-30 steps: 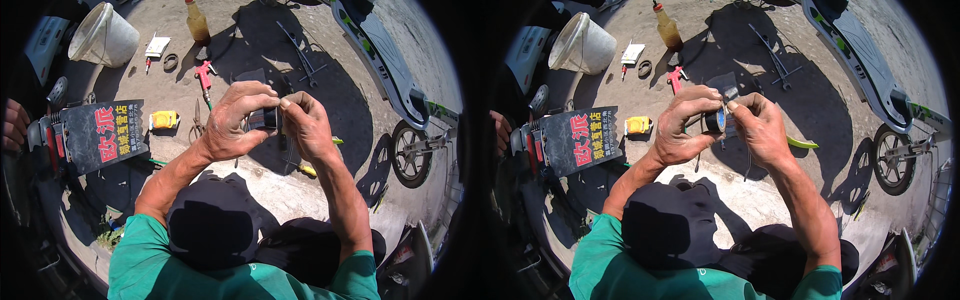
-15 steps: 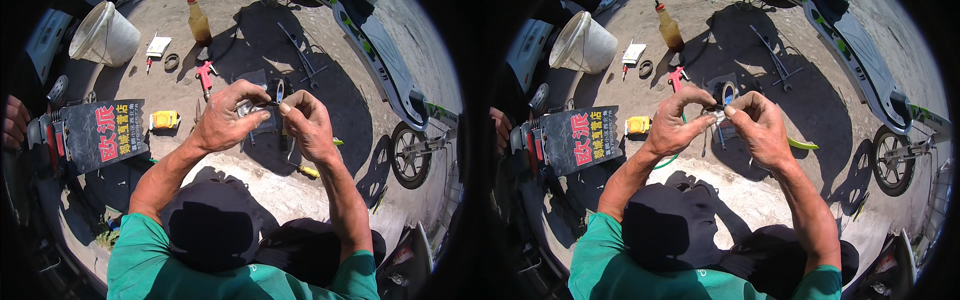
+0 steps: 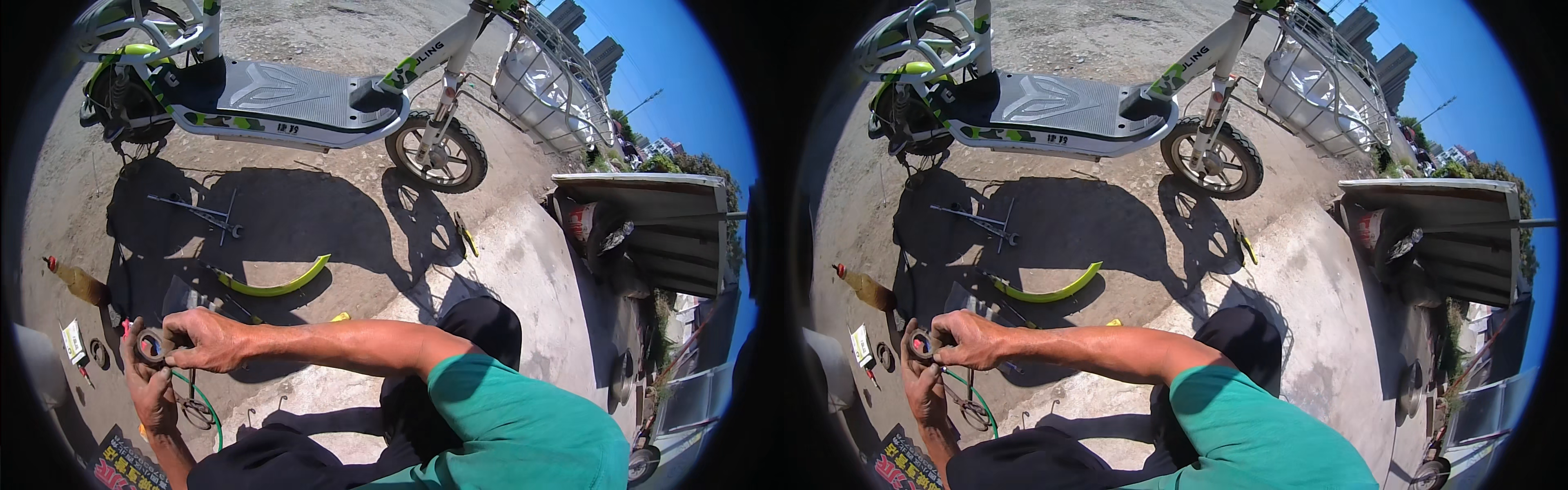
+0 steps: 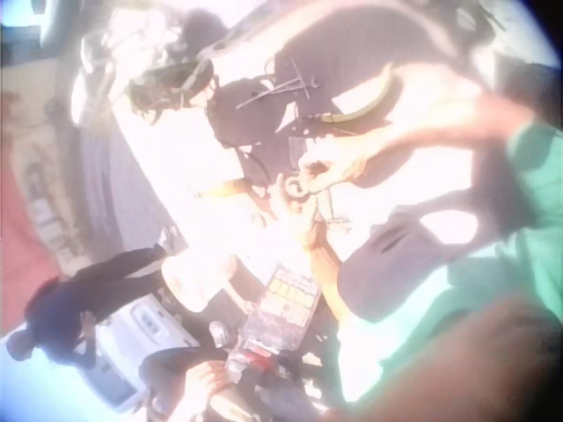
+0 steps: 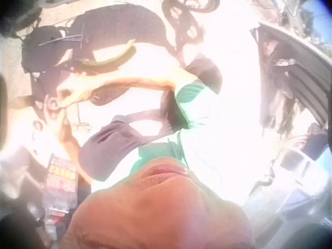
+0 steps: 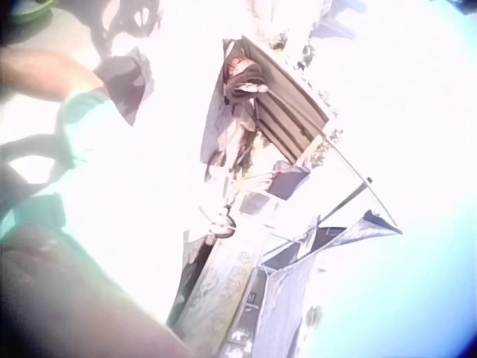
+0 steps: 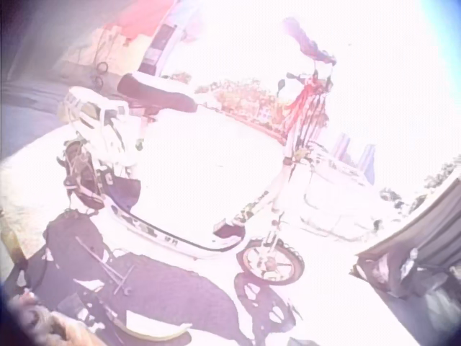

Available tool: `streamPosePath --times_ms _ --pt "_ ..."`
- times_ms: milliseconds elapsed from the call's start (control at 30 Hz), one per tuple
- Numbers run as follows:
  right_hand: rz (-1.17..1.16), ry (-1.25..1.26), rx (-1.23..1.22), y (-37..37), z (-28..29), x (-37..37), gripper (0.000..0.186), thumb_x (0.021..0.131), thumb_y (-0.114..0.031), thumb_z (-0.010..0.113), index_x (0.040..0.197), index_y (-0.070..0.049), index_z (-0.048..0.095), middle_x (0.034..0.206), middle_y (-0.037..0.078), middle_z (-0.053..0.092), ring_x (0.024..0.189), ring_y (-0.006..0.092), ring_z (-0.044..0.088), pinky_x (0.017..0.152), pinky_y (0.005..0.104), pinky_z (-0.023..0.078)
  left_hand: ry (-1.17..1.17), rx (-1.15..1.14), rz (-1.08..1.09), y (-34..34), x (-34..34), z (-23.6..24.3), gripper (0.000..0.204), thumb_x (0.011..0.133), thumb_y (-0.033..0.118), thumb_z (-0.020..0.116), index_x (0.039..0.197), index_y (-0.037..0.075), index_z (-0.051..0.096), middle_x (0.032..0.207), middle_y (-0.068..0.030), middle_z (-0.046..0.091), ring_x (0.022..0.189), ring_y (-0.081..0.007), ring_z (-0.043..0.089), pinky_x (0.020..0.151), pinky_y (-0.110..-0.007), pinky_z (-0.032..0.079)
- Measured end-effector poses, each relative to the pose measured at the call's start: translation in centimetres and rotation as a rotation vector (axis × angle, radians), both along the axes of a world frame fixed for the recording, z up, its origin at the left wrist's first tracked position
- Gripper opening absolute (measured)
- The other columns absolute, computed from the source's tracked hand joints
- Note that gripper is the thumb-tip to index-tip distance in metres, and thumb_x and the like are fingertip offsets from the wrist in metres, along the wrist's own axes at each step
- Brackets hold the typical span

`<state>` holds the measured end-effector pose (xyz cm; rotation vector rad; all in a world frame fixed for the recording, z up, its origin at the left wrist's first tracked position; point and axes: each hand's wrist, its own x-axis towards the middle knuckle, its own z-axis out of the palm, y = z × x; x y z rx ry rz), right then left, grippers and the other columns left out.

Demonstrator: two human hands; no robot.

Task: The person uses a screwdriver to remove screws from a green scooter part, then wraps wires with electrical tape. They reattach the wires to the scooter part and secure it with a screwdriver.

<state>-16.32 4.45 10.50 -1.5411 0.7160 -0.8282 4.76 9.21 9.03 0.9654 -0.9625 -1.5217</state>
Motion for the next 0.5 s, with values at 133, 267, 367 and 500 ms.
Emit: streamPosePath --times_ms 133,267,367,500 --pt "-0.013 -0.041 -0.016 0.5 0.4 -0.7 0.026 0.084 -0.015 0.075 0.091 0.008 0.066 0.08 0.019 0.069 0.072 0.0223 0.065 0.067 0.0397 0.052 0.158 0.055 -0.053 0.3 1.8 -1.5 0.084 0.081 0.015 0.083 0.15 -0.006 0.04 0.136 -0.0182 0.059 0.126 -0.0282 0.062 0.112 -0.039 0.047" --pt "-0.04 0.02 -0.03 0.2 0.4 -0.5 0.025 0.081 -0.014 0.074 0.088 0.008 0.067 0.079 0.024 0.069 0.073 0.0299 0.07 0.066 0.0422 0.053 -0.049 -0.057 -0.005 0.1 2.7 -3.1 0.066 0.089 0.001 0.073 0.148 -0.005 0.045 0.141 -0.0158 0.058 0.13 -0.0266 0.059 0.114 -0.038 0.046" --pt "0.005 0.101 -0.02 -0.7 0.7 -0.3 0.025 0.081 -0.013 0.074 0.088 0.01 0.067 0.079 0.025 0.07 0.075 0.0307 0.072 0.068 0.042 0.054 -0.096 -0.126 0.138 0.5 1.8 -3.9 0.065 0.088 0.007 0.078 0.145 -0.003 0.049 0.138 -0.0142 0.06 0.125 -0.024 0.061 0.11 -0.036 0.046" --pt "-0.014 0.238 0.144 -1.8 2.0 -1.5 0.033 0.087 -0.024 0.075 0.091 0.009 0.07 0.082 0.022 0.073 0.079 0.0245 0.071 0.071 0.0405 0.055 -0.171 -0.3 0.19 -0.2 -1.4 -2.5 0.056 0.091 0.003 0.078 0.141 -0.002 0.053 0.123 -0.01 0.066 0.111 -0.0191 0.067 0.096 -0.032 0.056"
